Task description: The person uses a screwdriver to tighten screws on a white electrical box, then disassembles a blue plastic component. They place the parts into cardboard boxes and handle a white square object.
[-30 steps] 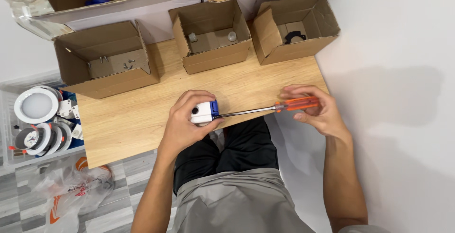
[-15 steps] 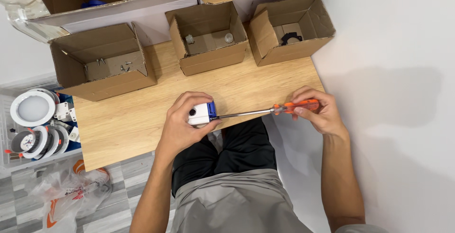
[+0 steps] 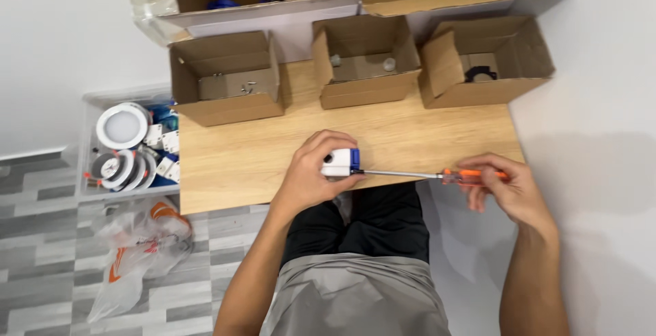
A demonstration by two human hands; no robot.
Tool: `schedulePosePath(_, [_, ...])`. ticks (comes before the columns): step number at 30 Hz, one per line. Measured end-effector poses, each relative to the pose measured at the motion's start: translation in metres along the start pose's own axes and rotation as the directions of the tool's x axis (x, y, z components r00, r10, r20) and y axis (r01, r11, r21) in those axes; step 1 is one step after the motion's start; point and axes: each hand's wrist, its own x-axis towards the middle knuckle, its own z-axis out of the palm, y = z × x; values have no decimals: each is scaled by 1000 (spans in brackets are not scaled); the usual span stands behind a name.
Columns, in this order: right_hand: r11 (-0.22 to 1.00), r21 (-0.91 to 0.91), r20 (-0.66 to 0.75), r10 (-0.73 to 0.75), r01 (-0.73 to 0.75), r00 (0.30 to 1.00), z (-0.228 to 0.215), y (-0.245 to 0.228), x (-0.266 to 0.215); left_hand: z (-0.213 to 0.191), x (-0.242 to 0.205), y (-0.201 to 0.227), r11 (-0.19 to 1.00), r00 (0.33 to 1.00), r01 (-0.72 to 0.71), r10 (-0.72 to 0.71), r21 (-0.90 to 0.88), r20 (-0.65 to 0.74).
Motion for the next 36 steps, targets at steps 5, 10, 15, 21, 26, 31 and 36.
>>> schedulePosePath(5, [997, -32, -27, -70, 69, 997, 8, -17, -4, 1, -3, -3, 1000, 1000, -2, 2, -9, -7])
schedulePosePath(10, [974, 95, -71, -200, 206, 977, 0, 7, -4, 2, -3, -5, 1000, 1000, -9, 9, -6, -9])
schedulePosePath(15, [932, 131, -69, -331, 338, 941, -1, 17, -2, 2, -3, -5, 999, 999, -43, 43, -15, -18])
schedulePosePath(21, [985, -23, -42, -172, 171, 984, 29, -43, -7, 2, -3, -6, 999, 999, -39, 39, -16, -23])
schedulePosePath(26, [997, -70, -47, -17, 14, 999, 16, -26, -6, 2, -2, -6, 999, 999, -36, 36, -8, -21])
schedulePosePath(31, [995, -48, -102, -91, 87, 991, 5, -8, -9, 2, -3, -6, 999, 999, -38, 38, -20, -15])
schedulePosePath(36, [966, 79, -78, -240, 246, 968, -2, 6, -9, 0, -2, -3, 999, 999, -35, 35, -20, -17])
